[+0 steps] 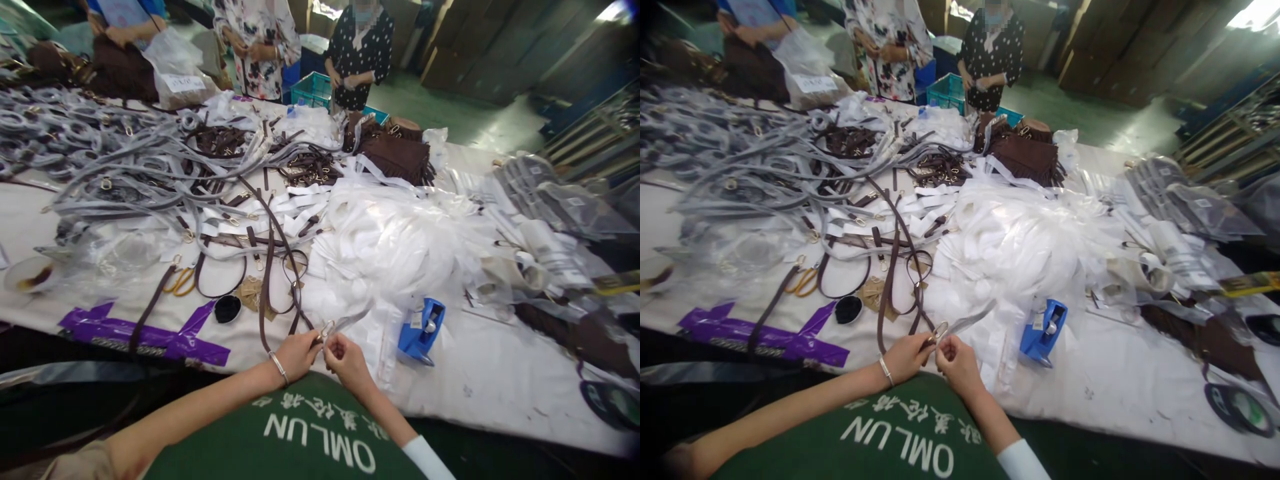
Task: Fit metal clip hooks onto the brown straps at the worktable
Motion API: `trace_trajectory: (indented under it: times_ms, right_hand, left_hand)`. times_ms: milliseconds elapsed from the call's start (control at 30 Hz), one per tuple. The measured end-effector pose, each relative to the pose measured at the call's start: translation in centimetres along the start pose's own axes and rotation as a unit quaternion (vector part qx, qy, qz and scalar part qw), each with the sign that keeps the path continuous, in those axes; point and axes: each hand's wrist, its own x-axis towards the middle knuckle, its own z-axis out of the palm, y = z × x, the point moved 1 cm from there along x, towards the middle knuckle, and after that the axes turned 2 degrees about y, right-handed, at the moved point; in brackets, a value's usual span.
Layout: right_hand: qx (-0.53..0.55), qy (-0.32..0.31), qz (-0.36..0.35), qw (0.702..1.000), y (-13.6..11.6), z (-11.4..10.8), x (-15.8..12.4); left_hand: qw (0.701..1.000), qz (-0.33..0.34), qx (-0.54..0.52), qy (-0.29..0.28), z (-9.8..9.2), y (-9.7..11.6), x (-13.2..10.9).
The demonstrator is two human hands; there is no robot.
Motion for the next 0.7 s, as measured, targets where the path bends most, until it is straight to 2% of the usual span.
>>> trace_trajectory:
  times_ms: [133, 233, 300, 367, 467, 533, 600, 700]
  right_hand:
    - [-0.03, -0.041, -0.025, 0.998, 0.3, 0.5, -0.2]
    - [-0.048, -0.07, -0.011, 0.996, 1.4, 0.2, -0.1]
    - [-0.068, -0.057, 0.01, 0.996, 2.7, -1.5, 0.1]
    - [-0.105, 0.01, 0.034, 0.994, 4.1, -4.7, 0.2]
    - [-0.17, 0.134, 0.065, 0.974, 6.0, -10.6, -0.1]
    - [-0.188, 0.166, 0.084, 0.964, 6.9, -13.5, -0.2]
    - [-0.178, 0.163, 0.105, 0.965, 7.3, -14.5, 0.1]
    - [-0.115, 0.122, 0.135, 0.976, 6.1, -12.9, 1.4]
  left_hand:
    - [0.999, -0.031, 0.011, 0.006, 1.7, -0.5, 0.8]
    - [0.998, -0.048, -0.018, -0.02, 3.0, -1.6, 1.7]
    - [0.996, -0.059, -0.053, -0.041, 3.5, -2.7, 2.2]
    - [0.992, -0.064, -0.096, -0.041, 3.4, -3.9, 2.5]
    - [0.983, -0.079, -0.165, 0.005, 2.5, -5.3, 2.7]
    - [0.97, -0.105, -0.216, 0.046, 1.7, -5.7, 2.9]
    - [0.952, -0.133, -0.266, 0.078, 1.1, -5.4, 3.1]
    - [0.926, -0.153, -0.335, 0.08, 0.3, -4.0, 3.6]
